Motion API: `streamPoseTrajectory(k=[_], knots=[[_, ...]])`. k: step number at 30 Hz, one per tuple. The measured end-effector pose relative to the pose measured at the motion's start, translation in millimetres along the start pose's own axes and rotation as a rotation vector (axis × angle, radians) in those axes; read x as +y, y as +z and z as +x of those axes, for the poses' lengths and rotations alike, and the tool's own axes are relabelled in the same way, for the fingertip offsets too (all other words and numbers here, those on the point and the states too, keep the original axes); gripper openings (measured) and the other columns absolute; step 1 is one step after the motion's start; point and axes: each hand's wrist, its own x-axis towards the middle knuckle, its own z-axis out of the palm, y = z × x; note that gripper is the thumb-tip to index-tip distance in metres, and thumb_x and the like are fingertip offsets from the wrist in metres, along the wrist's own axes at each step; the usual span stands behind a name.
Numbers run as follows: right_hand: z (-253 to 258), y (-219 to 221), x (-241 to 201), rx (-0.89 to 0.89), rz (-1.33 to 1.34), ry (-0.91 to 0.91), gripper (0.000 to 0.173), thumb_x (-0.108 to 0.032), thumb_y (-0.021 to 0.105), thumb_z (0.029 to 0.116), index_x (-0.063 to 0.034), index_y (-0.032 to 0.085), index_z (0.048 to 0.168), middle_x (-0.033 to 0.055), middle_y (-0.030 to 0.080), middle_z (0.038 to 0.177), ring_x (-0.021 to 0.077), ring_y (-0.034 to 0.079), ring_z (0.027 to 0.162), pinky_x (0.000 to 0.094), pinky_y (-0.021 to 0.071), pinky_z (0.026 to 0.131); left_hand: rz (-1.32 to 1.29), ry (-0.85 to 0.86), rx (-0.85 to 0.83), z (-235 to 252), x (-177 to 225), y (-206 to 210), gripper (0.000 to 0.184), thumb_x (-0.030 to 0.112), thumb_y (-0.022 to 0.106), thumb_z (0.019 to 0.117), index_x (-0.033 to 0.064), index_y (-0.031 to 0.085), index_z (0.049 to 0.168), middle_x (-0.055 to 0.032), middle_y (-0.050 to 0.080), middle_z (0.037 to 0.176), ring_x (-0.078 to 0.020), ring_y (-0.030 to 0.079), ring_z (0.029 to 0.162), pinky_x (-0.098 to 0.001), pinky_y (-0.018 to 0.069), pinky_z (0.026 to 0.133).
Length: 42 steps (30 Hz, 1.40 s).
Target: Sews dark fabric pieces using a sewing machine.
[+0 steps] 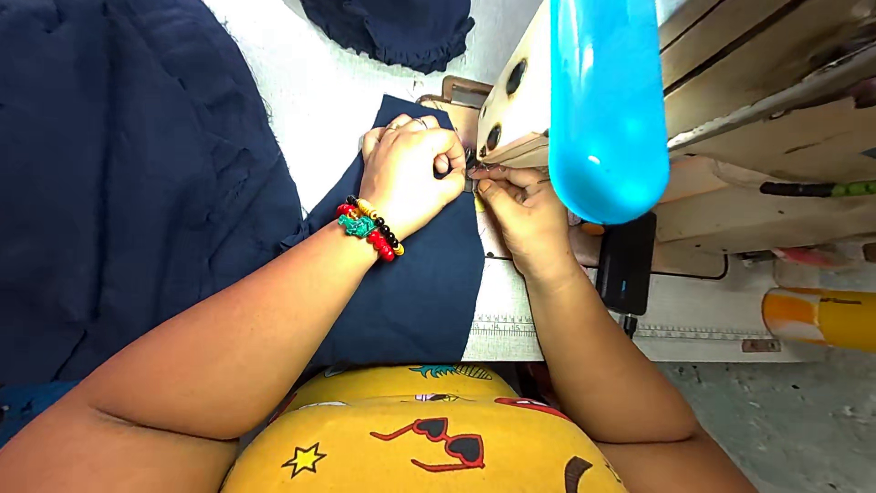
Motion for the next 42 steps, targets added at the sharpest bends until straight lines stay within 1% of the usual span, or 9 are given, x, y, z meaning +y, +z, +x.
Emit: streamPoseTrajectory(k=[7,13,18,24,27,31,33,37,42], knots=[[0.7,0.5,0.1,-0.004,-0.014,-0.029,0.013,-0.003,0.065,0.0921,-0.0014,0.072,0.102,0.0023,0.074,0.099,-0.0009,0.067,0.090,0.0176,0.0551,0.083,0.016,-0.028,-0.047,1.1,3.0,-1.4,0.017,0.031,0.063,0.0892,0.0159,0.071,0.089,-0.0019,0.065,0.093,-0.0194,0.060,0.102,-0.0526,0.0315,0.099],[-0.2,0.6,-2.0,-0.005,-0.012,-0.017,0.013,-0.003,0.064,0.0926,-0.0019,0.072,0.103,0.0016,0.074,0.100,-0.0023,0.067,0.090,0.0162,0.0546,0.083,0.019,-0.029,-0.020,0.7,3.0,0.3,0.018,0.032,0.063,0.0893,0.0164,0.072,0.089,-0.0011,0.067,0.092,-0.0188,0.061,0.101,-0.0519,0.0326,0.099],[-0.2,0.0,-2.4,-0.012,-0.010,-0.009,0.012,-0.004,0.064,0.0932,-0.0025,0.072,0.102,0.0003,0.073,0.098,-0.0032,0.066,0.087,0.0155,0.0542,0.081,0.019,-0.033,-0.020,1.1,3.3,-0.1,0.018,0.031,0.063,0.0894,0.0158,0.072,0.089,-0.0015,0.065,0.090,-0.0195,0.060,0.099,-0.0522,0.0330,0.098],[-0.2,0.4,-1.7,-0.004,-0.013,-0.011,0.012,-0.005,0.065,0.0926,-0.0025,0.072,0.102,0.0003,0.074,0.098,-0.0031,0.067,0.088,0.0156,0.0542,0.081,0.030,-0.034,-0.034,0.7,4.5,-0.9,0.019,0.032,0.063,0.0902,0.0159,0.072,0.090,-0.0015,0.066,0.092,-0.0187,0.061,0.100,-0.0521,0.0320,0.100],[-0.5,0.7,-3.1,-0.011,-0.002,-0.013,0.013,-0.003,0.064,0.0929,-0.0008,0.071,0.104,0.0010,0.073,0.100,-0.0027,0.067,0.090,0.0158,0.0547,0.082,0.027,-0.033,-0.040,0.8,4.9,-0.9,0.018,0.032,0.063,0.0902,0.0160,0.072,0.090,-0.0014,0.066,0.092,-0.0189,0.060,0.100,-0.0517,0.0320,0.099],[-0.4,1.7,-1.4,0.011,-0.005,-0.024,0.014,-0.003,0.067,0.0909,-0.0017,0.070,0.105,0.0007,0.073,0.100,-0.0013,0.067,0.093,0.0177,0.0555,0.086,0.038,-0.025,-0.046,0.9,3.6,-0.3,0.019,0.032,0.062,0.0898,0.0163,0.072,0.088,-0.0013,0.066,0.091,-0.0189,0.061,0.100,-0.0522,0.0321,0.099],[-0.2,2.0,-1.1,0.014,-0.021,-0.029,0.013,-0.003,0.066,0.0908,-0.0019,0.070,0.103,0.0000,0.073,0.099,-0.0026,0.067,0.093,0.0168,0.0548,0.086,0.027,-0.022,-0.051,1.3,2.9,-0.5,0.019,0.032,0.062,0.0896,0.0163,0.072,0.089,-0.0014,0.066,0.091,-0.0190,0.060,0.100,-0.0530,0.0316,0.099],[0.3,2.3,-0.5,0.019,-0.017,-0.031,0.013,-0.002,0.067,0.0905,-0.0003,0.069,0.103,0.0015,0.073,0.099,-0.0013,0.068,0.093,0.0173,0.0556,0.085,0.020,-0.004,-0.036,0.2,2.3,-0.2,0.018,0.032,0.063,0.0894,0.0166,0.072,0.089,-0.0004,0.067,0.090,-0.0182,0.061,0.098,-0.0522,0.0322,0.099],[0.3,3.2,-1.1,0.024,-0.052,-0.050,0.017,-0.004,0.067,0.0906,0.0003,0.068,0.108,0.0020,0.073,0.103,-0.0015,0.067,0.098,0.0177,0.0540,0.091,0.027,-0.016,-0.044,-1.1,5.5,-3.0,0.019,0.032,0.062,0.0907,0.0156,0.072,0.090,-0.0015,0.068,0.094,-0.0193,0.062,0.101,-0.0526,0.0324,0.100]])
